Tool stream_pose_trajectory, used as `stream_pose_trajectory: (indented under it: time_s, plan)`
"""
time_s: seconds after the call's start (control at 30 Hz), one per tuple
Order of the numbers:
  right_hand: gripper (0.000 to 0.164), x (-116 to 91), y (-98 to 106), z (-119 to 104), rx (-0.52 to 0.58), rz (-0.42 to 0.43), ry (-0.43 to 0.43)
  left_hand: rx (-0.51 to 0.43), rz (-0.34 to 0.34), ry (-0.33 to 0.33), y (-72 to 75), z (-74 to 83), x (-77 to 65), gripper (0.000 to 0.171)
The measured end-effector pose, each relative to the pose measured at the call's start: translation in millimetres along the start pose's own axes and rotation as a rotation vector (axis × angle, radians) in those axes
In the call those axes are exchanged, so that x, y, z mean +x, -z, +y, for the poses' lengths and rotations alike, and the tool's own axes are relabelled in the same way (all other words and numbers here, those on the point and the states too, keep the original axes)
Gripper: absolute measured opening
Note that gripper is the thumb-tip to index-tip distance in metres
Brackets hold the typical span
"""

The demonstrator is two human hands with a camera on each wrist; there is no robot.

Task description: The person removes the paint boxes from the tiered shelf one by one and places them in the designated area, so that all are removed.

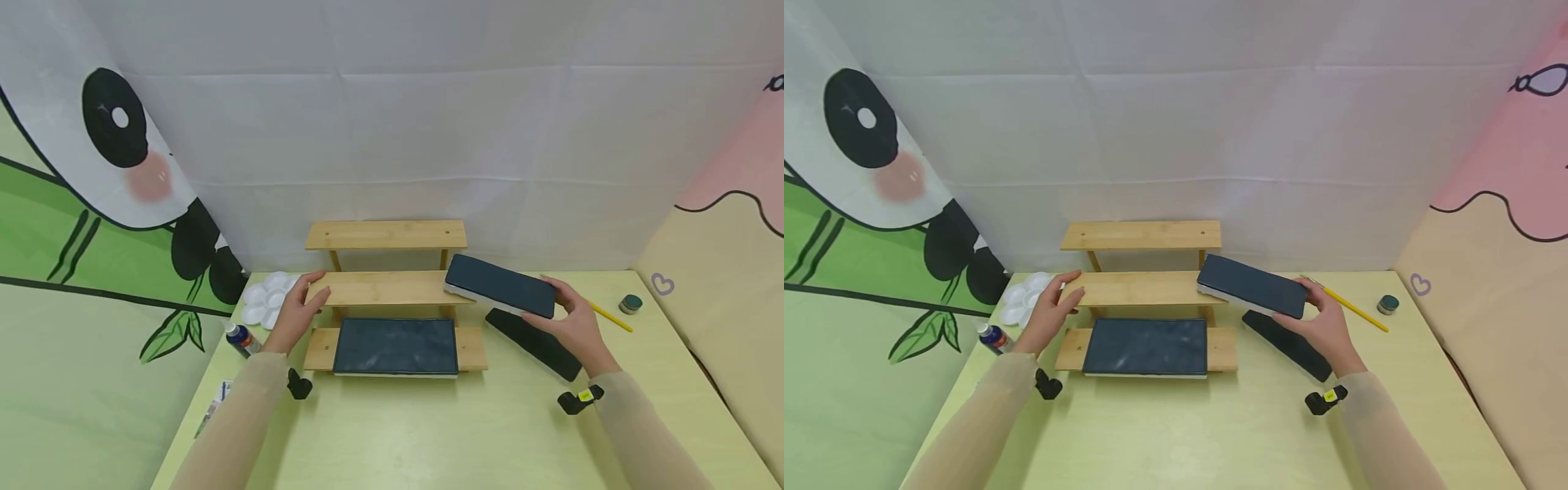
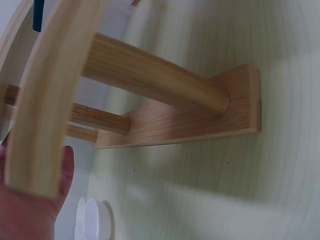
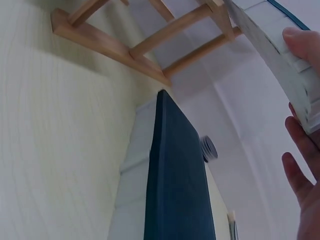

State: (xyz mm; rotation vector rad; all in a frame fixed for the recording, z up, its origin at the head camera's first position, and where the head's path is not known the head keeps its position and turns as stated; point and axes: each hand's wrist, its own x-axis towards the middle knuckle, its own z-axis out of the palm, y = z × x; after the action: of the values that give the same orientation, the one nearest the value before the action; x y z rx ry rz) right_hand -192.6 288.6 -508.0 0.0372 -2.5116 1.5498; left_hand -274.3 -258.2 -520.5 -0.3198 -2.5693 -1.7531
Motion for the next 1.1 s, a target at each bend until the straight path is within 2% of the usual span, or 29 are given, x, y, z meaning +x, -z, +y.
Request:
stream_pose_trajectory:
  time_s: [0.03,0.37,0.8,0.97,1.1]
  plan:
    - [0.085,-1.8,3.5,1.6,-0.003,0.006,-0.003,-0.009,-0.005,0.008,0.0,4.1,-1.3,0.061]
    - [0.077,-20.5,38.1,20.5,-0.018,0.084,-0.063,0.004,0.005,-0.003,-0.2,-2.6,0.1,0.061]
    - [0.081,-48.5,80.9,59.8,-0.090,0.161,-0.179,-0.010,0.003,-0.005,-1.8,-2.3,1.0,0.064]
    - [0.078,-57.4,94.4,79.3,-0.130,0.175,-0.181,-0.004,0.009,-0.002,-2.0,-2.3,0.3,0.064]
    - [0.076,-64.3,103.0,95.7,-0.121,0.197,-0.175,-0.003,0.013,-0.002,-2.0,-2.2,0.2,0.064]
